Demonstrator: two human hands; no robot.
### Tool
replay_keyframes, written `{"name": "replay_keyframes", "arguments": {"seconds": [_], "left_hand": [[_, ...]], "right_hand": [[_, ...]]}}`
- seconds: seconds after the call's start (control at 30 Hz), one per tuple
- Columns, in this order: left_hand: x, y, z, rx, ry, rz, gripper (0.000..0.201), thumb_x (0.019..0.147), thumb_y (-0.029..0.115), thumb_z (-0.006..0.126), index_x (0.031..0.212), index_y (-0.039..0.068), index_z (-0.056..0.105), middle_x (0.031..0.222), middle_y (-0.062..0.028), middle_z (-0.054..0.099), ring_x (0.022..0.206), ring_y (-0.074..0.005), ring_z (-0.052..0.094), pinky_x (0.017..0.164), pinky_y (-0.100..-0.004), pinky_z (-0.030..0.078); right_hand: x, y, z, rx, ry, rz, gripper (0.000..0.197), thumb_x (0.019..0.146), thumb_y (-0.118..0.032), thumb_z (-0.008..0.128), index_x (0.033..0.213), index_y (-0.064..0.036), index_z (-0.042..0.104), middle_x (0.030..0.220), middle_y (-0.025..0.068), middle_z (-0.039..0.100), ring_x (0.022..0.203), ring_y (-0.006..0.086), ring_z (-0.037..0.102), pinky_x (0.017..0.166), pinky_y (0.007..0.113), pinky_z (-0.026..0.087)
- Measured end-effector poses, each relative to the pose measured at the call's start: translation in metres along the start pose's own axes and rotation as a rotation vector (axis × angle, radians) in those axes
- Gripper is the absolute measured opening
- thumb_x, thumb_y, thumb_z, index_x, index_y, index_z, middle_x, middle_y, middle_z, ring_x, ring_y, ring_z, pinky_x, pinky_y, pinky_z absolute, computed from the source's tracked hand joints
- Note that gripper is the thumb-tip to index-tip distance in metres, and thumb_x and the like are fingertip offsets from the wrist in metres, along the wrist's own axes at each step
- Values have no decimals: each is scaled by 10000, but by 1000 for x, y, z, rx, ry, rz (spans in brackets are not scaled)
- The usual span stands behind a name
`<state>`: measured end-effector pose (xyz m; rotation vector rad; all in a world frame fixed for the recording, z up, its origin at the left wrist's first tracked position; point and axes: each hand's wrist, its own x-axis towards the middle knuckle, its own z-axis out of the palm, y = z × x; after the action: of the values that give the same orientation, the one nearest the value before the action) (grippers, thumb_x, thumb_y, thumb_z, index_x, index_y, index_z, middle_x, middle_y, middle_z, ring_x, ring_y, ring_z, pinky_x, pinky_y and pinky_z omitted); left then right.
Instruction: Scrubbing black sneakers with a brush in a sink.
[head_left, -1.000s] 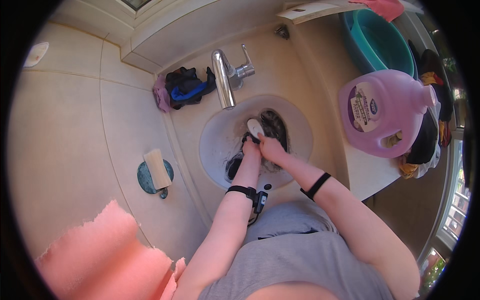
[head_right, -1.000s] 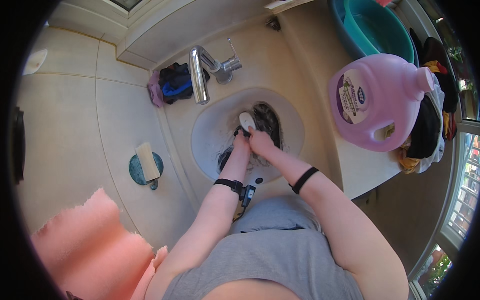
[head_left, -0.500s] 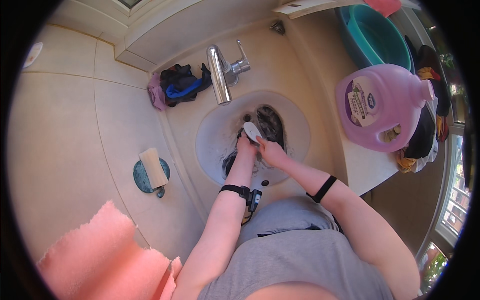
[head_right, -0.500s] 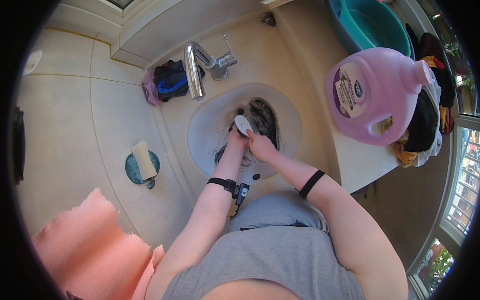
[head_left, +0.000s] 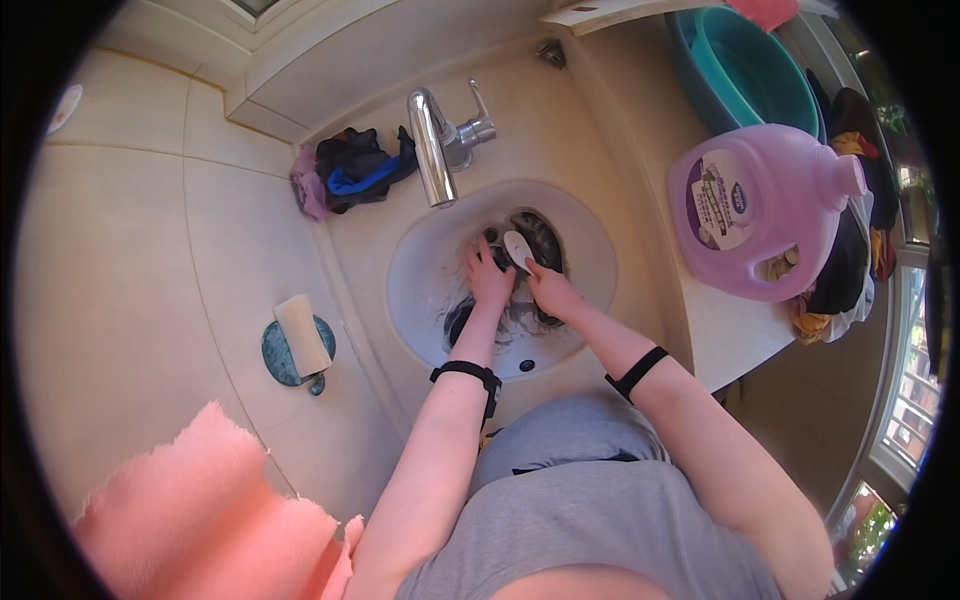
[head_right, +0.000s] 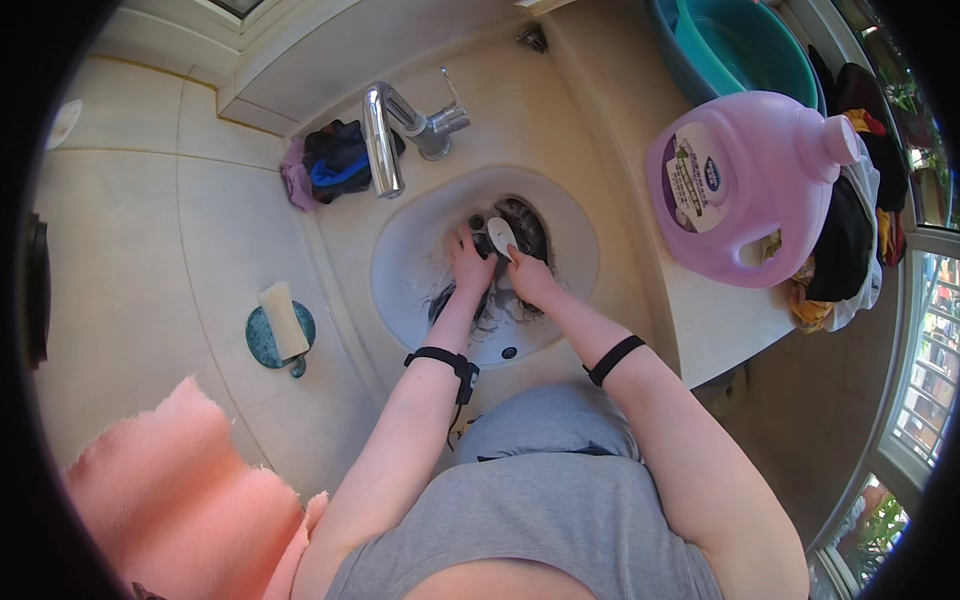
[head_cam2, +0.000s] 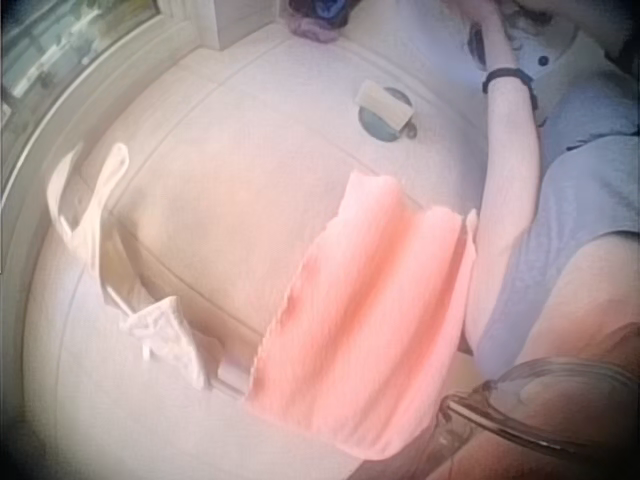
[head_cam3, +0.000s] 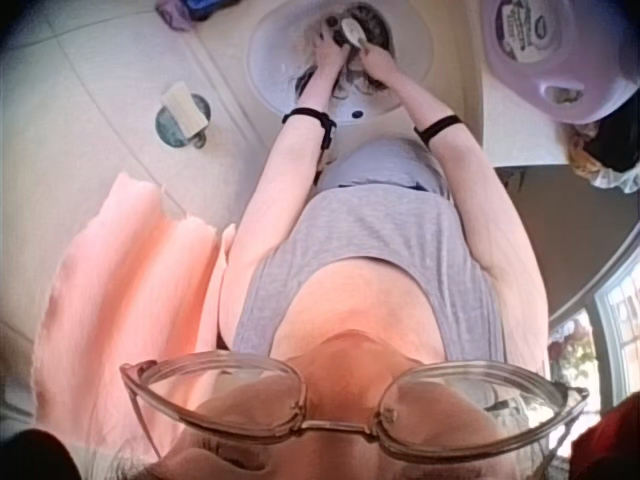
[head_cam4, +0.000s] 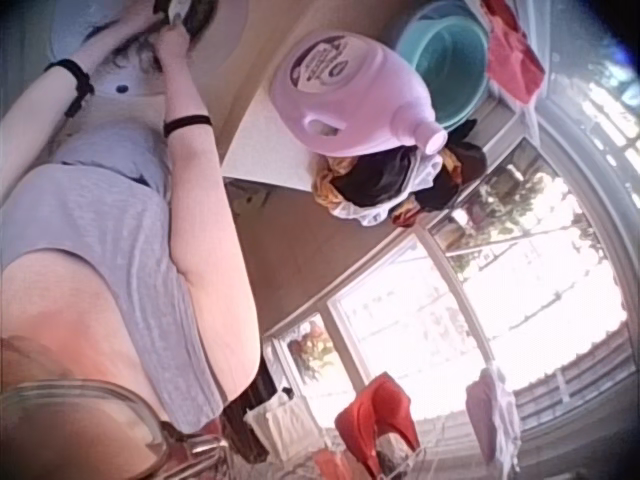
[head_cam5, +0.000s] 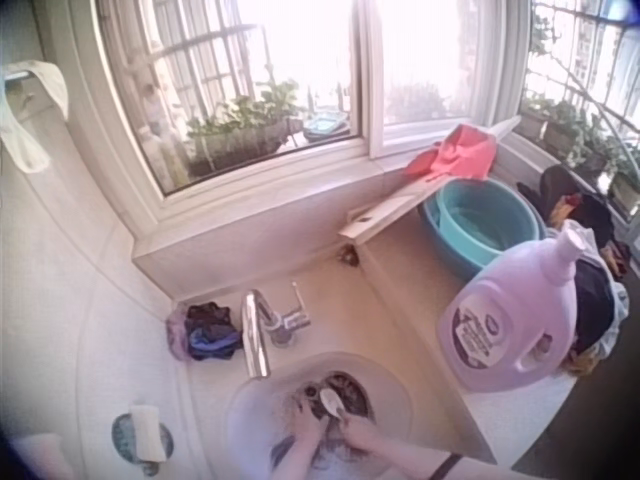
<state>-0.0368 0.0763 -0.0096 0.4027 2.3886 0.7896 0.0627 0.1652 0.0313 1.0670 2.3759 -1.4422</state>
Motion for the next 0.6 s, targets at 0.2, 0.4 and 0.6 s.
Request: {"name": "replay_keyframes", "arguments": {"seconds": [0.2, 0.4, 0.6], "left_hand": [[-4, -23, 9, 456, -77, 245, 504, 830, 159, 476, 1313, 112, 341, 1406, -143, 197, 1256, -347, 264, 977, -465, 304], [-18, -53, 15, 440, -45, 442, 489, 845, 160, 441, 1302, 32, 324, 1386, -161, 221, 1252, -346, 268, 999, -427, 293], [-14, -37, 10, 625, -202, 477, 597, 821, 228, 463, 1327, -2, 243, 1365, -230, 229, 1248, -403, 248, 1026, -435, 248]], "right_hand": [[-8, 10, -5, -14, -52, 53, 425, 841, -193, 424, 1262, -132, 425, 945, 250, 570, 859, 376, 565, 764, 418, 446], [0, -3, 15, -168, -56, -39, 396, 833, -173, 429, 1226, -142, 462, 790, 241, 582, 725, 402, 571, 693, 466, 455], [28, -8, 31, -186, 8, -108, 389, 840, -177, 418, 1226, -158, 463, 771, 243, 582, 706, 401, 574, 675, 475, 461]]}}
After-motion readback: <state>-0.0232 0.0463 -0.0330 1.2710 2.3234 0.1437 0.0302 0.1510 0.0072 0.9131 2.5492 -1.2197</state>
